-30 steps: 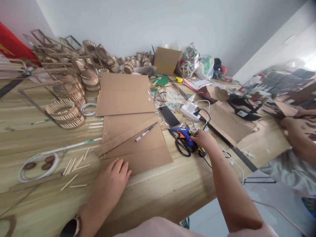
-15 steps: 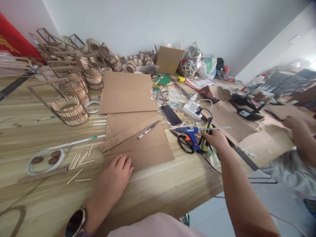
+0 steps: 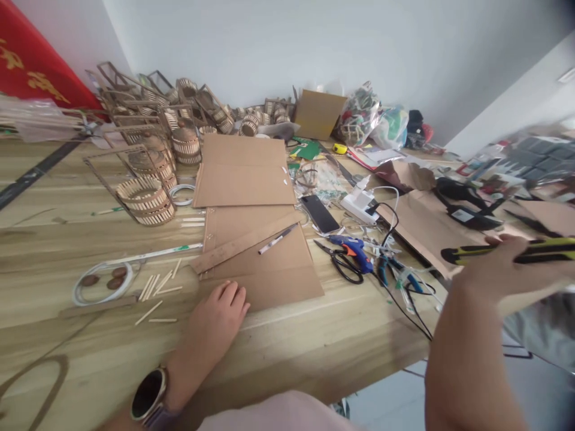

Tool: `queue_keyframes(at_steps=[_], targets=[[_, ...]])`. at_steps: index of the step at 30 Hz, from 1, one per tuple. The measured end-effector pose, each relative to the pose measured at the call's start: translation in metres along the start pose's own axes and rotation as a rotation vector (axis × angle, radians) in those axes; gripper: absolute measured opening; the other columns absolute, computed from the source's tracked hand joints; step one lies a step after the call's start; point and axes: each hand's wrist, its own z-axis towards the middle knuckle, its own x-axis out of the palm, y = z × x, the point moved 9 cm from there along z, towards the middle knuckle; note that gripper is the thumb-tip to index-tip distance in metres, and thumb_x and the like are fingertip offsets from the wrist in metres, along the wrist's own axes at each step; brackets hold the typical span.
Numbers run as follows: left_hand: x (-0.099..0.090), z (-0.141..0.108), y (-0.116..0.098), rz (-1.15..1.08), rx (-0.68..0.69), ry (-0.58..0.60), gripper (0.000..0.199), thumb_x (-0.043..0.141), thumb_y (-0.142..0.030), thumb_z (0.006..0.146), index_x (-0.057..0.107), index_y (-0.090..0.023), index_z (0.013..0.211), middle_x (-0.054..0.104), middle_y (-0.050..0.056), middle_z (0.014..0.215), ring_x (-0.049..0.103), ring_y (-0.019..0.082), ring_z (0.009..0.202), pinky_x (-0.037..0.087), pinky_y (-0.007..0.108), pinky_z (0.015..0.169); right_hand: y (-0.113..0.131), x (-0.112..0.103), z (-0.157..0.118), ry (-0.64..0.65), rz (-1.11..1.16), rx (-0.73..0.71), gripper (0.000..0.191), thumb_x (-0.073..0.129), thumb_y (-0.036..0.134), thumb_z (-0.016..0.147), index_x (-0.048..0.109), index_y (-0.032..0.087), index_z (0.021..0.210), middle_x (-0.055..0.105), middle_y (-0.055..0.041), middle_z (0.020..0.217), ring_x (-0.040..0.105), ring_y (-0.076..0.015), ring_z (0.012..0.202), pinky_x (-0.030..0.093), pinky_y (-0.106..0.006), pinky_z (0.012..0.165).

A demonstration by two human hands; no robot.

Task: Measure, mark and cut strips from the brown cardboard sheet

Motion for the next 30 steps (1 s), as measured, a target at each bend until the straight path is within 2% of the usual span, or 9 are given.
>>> queue_keyframes(at_steps=[1, 2, 4, 5, 8, 11, 14, 17, 30], targets=[[-0.001, 0.001, 0.000, -0.008, -0.003, 0.006, 0.023, 0.055, -0.019, 0.095, 0.068, -0.008, 0.112, 0.069, 0.017, 0.112, 0.063, 0.032, 0.105, 0.055, 0.043, 0.083, 0.013, -0.021, -0.010, -0.253, 0.073, -0.025, 0.028, 0.043, 0.046, 0.091, 0.042, 0.037, 0.117, 0.058, -0.0065, 0.113, 0.062, -0.0298, 0.094, 0.050, -0.051, 0.076], [-0.003, 0.002, 0.001, -0.016, -0.009, 0.012, 0.022, 0.056, -0.019, 0.095, 0.068, -0.009, 0.110, 0.069, 0.017, 0.111, 0.064, 0.032, 0.103, 0.056, 0.043, 0.082, 0.024, -0.024, -0.023, -0.355, 0.157, -0.031, 0.025, 0.053, 0.045, 0.086, 0.047, 0.035, 0.109, 0.061, -0.0036, 0.099, 0.062, -0.0251, 0.078, 0.051, -0.046, 0.067], [-0.007, 0.004, 0.004, -0.035, -0.032, 0.024, 0.019, 0.058, -0.020, 0.094, 0.068, -0.011, 0.107, 0.069, 0.015, 0.108, 0.064, 0.030, 0.099, 0.056, 0.043, 0.079, 0.045, 0.015, -0.049, -0.129, 0.282, 0.042, 0.029, 0.060, 0.045, 0.084, 0.049, 0.029, 0.107, 0.060, 0.0018, 0.079, 0.056, -0.0167, 0.058, 0.049, -0.036, 0.056], [-0.010, 0.005, 0.006, -0.048, -0.042, 0.026, 0.018, 0.058, -0.021, 0.094, 0.068, -0.012, 0.106, 0.069, 0.014, 0.107, 0.064, 0.030, 0.097, 0.056, 0.043, 0.078, 0.053, 0.044, -0.067, 0.043, 0.356, 0.117, 0.036, 0.064, 0.046, 0.082, 0.048, 0.027, 0.107, 0.058, 0.0047, 0.071, 0.053, -0.0140, 0.053, 0.047, -0.031, 0.052], [-0.016, 0.005, 0.013, -0.140, -0.021, 0.025, 0.017, 0.056, -0.020, 0.095, 0.069, -0.014, 0.105, 0.069, 0.012, 0.106, 0.064, 0.027, 0.095, 0.056, 0.042, 0.079, 0.077, 0.139, -0.153, 0.724, 0.572, 0.423, 0.046, 0.066, 0.056, 0.079, 0.049, 0.025, 0.110, 0.057, 0.0059, 0.066, 0.054, -0.0122, 0.052, 0.045, -0.025, 0.047], [-0.020, 0.001, 0.026, -0.319, 0.001, -0.019, 0.020, 0.052, -0.021, 0.098, 0.069, -0.015, 0.106, 0.070, 0.010, 0.107, 0.063, 0.024, 0.099, 0.055, 0.039, 0.086, 0.096, 0.184, -0.230, 1.114, 0.723, 0.697, 0.049, 0.068, 0.056, 0.079, 0.049, 0.024, 0.113, 0.056, 0.0069, 0.065, 0.051, -0.0110, 0.049, 0.044, -0.024, 0.044], [-0.020, -0.004, 0.048, -0.439, -0.072, -0.094, 0.024, 0.048, -0.023, 0.100, 0.070, -0.015, 0.107, 0.070, 0.009, 0.107, 0.063, 0.022, 0.101, 0.054, 0.038, 0.090, 0.104, 0.196, -0.267, 1.283, 0.810, 0.868, 0.045, 0.069, 0.048, 0.079, 0.051, 0.024, 0.112, 0.055, 0.0071, 0.064, 0.048, -0.0102, 0.048, 0.042, -0.024, 0.044], [-0.016, -0.007, 0.058, -0.467, -0.121, -0.104, 0.025, 0.046, -0.023, 0.101, 0.070, -0.016, 0.105, 0.070, 0.009, 0.106, 0.062, 0.022, 0.100, 0.053, 0.039, 0.090, 0.102, 0.197, -0.278, 1.329, 0.859, 0.968, 0.042, 0.069, 0.043, 0.080, 0.052, 0.023, 0.112, 0.054, 0.0068, 0.064, 0.046, -0.0092, 0.047, 0.037, -0.022, 0.042], [-0.014, -0.004, 0.055, -0.468, -0.104, -0.065, 0.020, 0.052, -0.020, 0.098, 0.070, -0.015, 0.106, 0.067, 0.009, 0.106, 0.059, 0.023, 0.101, 0.052, 0.040, 0.090, 0.108, 0.193, -0.307, 1.528, 0.926, 1.121, 0.053, 0.072, 0.037, 0.079, 0.045, 0.030, 0.124, 0.050, 0.0059, 0.071, 0.043, -0.0078, 0.052, 0.032, -0.019, 0.045]])
